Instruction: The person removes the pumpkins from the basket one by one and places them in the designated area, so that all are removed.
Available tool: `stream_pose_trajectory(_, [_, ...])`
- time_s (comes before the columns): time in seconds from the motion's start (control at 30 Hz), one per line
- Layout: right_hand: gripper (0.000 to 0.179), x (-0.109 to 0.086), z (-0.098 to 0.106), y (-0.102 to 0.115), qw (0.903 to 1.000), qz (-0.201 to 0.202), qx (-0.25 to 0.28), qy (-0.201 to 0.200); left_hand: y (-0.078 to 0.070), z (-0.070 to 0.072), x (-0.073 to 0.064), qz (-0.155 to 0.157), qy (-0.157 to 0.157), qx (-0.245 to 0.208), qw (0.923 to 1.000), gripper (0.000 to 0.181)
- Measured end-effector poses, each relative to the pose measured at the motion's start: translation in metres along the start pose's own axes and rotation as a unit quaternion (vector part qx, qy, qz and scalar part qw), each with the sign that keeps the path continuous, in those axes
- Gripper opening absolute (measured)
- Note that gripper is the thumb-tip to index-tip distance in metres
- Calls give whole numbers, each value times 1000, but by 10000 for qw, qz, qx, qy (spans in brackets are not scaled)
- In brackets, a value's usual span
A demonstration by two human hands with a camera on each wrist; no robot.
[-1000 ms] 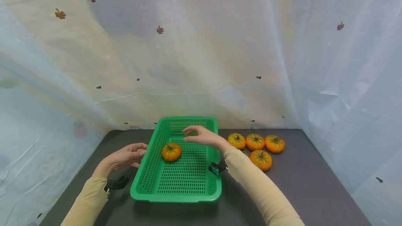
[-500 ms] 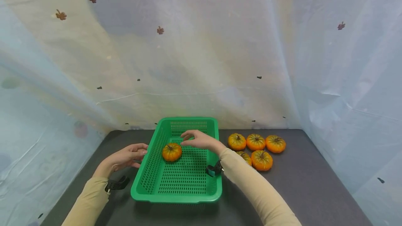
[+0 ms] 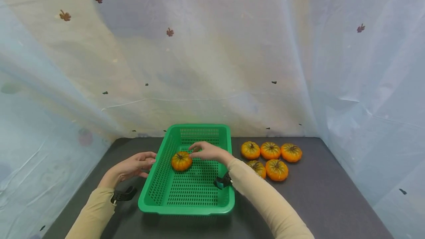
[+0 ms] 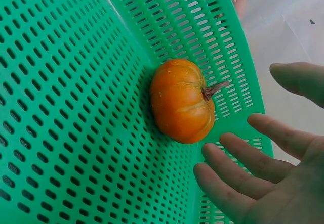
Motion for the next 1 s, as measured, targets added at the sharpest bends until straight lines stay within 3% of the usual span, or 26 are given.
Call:
stream_pose_trajectory(0.53, [52,8,-9,-5,9977,-274,574,240,1,1,1,99,-122,-75,9998,42])
stream_pose_trajectory(0.8, [45,12,-11,-4,9929,-604,1006,215,2,1,0,101,-138,-36,9998,43])
stream_pose_trajectory(1.0, [44,12,-13,0,9919,-718,1034,143,0,0,0,49,-47,8,10000,42])
Point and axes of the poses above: each hand's wrist, its own x-axis towards the middle knuckle, its own z-axis out of the back of the hand, y = z × x, the point moved 3 cm from there along x, towards the middle knuckle, and after that the axes turned 2 degrees about z, right-handed, at the moved point
